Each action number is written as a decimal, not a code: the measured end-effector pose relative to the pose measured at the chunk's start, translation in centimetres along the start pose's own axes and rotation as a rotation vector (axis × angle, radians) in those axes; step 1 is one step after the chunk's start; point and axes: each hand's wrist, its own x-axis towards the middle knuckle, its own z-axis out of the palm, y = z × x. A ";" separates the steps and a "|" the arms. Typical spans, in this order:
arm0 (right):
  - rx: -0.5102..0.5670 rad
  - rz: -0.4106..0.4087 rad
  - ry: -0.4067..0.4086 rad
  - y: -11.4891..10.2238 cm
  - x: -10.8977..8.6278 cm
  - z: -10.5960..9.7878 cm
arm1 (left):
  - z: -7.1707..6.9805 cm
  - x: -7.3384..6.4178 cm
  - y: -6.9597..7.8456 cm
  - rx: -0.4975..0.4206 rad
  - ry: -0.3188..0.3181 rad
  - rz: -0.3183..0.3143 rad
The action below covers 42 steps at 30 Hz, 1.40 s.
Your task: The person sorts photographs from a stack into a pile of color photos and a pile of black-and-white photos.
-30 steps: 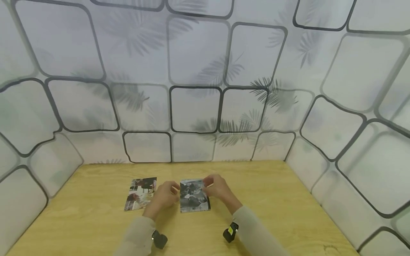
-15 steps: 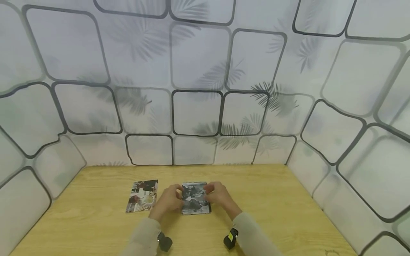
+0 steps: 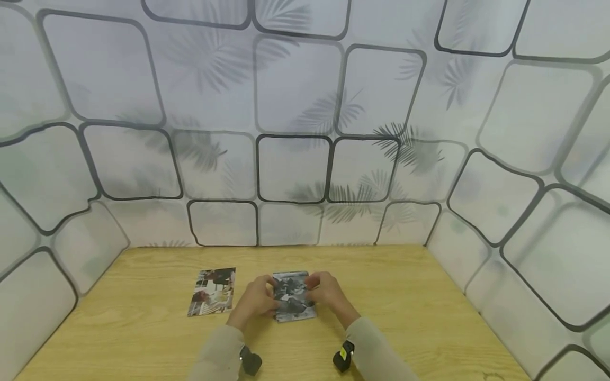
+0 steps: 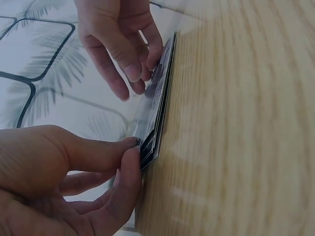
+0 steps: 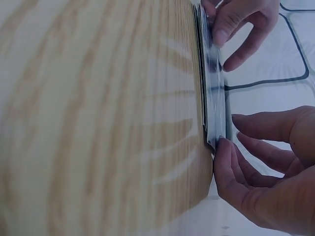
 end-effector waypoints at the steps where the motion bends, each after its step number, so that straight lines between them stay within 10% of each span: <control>1: 0.001 0.002 0.002 0.1 0.0 0.0 | 0.1 0.0 -0.1 0.013 -0.003 -0.004; 42: -0.025 0.054 -0.018 0.4 0.3 -0.1 | 0.0 0.4 0.0 0.056 0.033 -0.037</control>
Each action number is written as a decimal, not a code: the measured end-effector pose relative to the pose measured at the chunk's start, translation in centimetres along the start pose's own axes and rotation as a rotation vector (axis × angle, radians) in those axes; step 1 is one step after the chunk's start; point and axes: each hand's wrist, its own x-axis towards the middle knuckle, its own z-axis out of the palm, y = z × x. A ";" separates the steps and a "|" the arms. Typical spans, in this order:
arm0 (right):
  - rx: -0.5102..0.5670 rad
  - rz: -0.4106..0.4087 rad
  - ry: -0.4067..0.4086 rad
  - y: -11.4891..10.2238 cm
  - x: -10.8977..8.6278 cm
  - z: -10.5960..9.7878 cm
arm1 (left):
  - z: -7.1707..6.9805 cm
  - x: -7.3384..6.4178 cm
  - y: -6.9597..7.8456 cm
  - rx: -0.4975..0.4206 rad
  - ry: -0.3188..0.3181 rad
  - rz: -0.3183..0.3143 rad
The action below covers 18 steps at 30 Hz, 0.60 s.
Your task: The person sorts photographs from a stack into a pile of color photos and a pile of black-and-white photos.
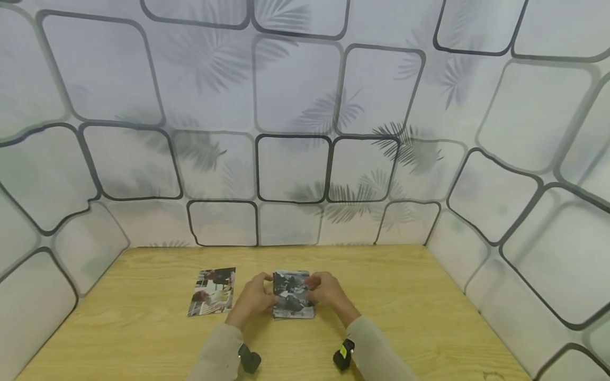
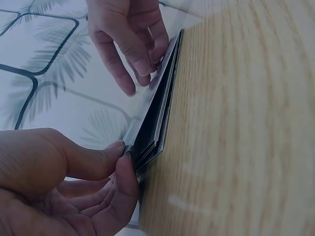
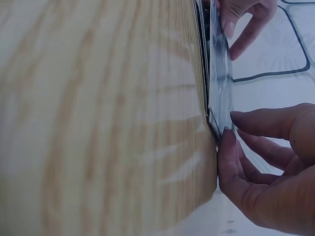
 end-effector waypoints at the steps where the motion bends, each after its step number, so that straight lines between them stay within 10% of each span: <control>1: 0.009 0.008 -0.001 0.0 0.0 0.0 | 0.0 0.0 0.0 0.006 0.000 -0.005; 18: 0.065 0.014 0.030 -0.3 -0.3 -0.2 | -0.6 -0.2 -0.1 -0.046 -0.019 -0.027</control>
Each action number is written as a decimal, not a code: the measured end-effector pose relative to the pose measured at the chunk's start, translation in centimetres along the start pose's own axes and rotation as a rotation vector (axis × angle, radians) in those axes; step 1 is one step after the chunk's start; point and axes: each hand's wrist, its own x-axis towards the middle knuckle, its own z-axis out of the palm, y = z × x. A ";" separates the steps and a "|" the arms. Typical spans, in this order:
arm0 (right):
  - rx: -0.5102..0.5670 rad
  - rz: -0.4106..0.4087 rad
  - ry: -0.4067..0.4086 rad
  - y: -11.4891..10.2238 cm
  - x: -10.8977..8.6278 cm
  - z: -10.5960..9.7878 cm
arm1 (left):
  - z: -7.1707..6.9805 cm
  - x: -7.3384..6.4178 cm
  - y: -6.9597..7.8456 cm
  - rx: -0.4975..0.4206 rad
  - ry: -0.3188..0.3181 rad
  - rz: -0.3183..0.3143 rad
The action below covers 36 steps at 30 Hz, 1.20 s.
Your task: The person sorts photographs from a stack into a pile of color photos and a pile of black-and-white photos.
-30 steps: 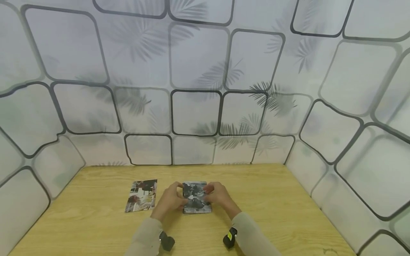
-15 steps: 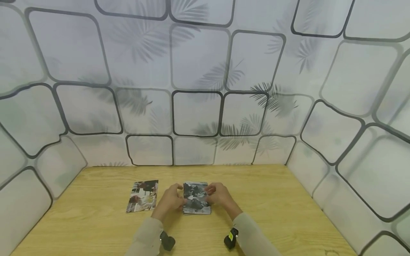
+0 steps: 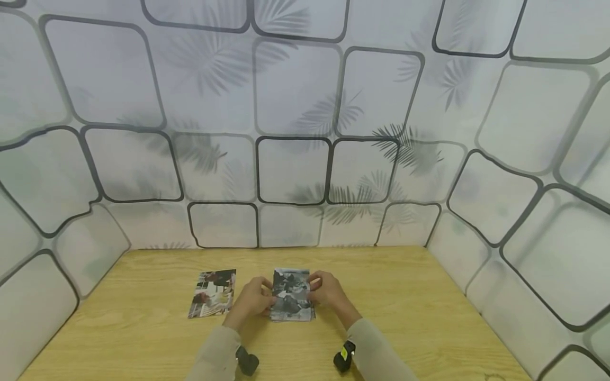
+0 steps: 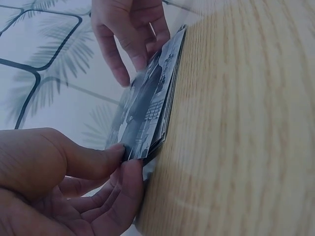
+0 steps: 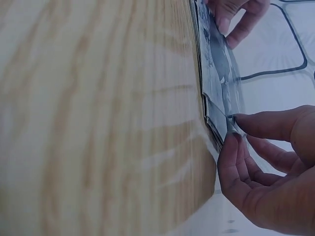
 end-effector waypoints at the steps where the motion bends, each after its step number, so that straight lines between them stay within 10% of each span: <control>1: 0.003 -0.002 0.002 0.0 0.0 0.0 | 0.0 0.0 0.0 -0.001 -0.002 -0.001; 36: 0.112 0.083 0.096 3.0 -0.7 -6.9 | 5.8 3.1 3.3 -0.068 -0.052 0.223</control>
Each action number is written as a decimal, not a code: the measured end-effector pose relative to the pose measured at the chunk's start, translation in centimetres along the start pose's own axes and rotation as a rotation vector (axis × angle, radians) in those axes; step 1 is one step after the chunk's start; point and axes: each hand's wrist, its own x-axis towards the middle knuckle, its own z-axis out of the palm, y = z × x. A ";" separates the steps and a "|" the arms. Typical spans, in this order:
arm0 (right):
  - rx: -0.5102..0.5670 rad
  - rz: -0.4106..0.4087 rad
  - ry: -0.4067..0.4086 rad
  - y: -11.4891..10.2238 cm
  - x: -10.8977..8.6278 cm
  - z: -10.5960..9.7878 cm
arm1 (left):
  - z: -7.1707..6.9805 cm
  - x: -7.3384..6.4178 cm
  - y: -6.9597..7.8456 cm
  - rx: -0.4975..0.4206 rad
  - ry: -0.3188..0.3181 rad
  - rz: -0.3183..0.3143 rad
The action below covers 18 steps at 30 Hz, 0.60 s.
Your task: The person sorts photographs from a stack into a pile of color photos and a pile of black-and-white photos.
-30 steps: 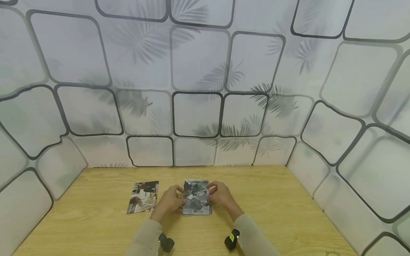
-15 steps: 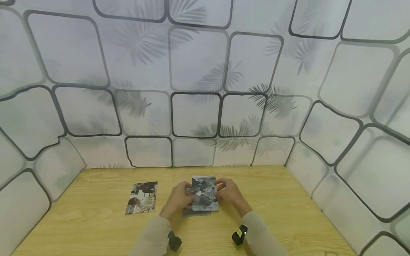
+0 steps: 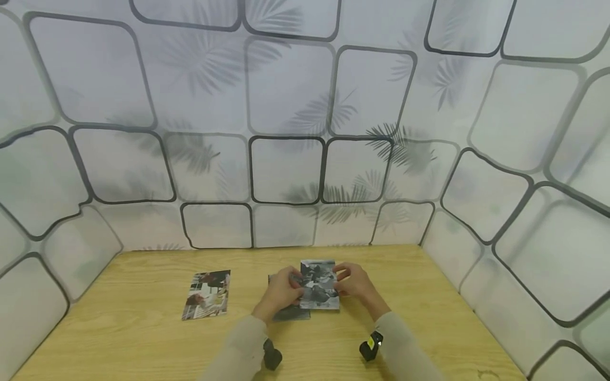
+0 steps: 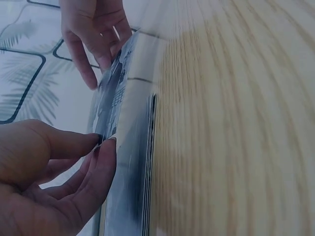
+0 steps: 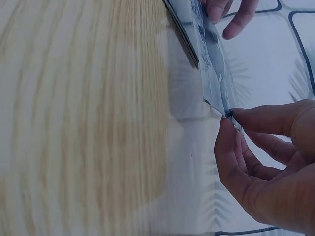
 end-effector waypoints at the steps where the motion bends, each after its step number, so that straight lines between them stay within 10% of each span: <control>1: -0.004 0.002 0.005 0.1 0.0 -0.2 | 0.1 0.1 0.2 0.015 -0.005 -0.004; 18: -0.116 0.032 0.047 1.9 0.7 -4.3 | 3.8 2.6 3.4 0.100 -0.094 0.037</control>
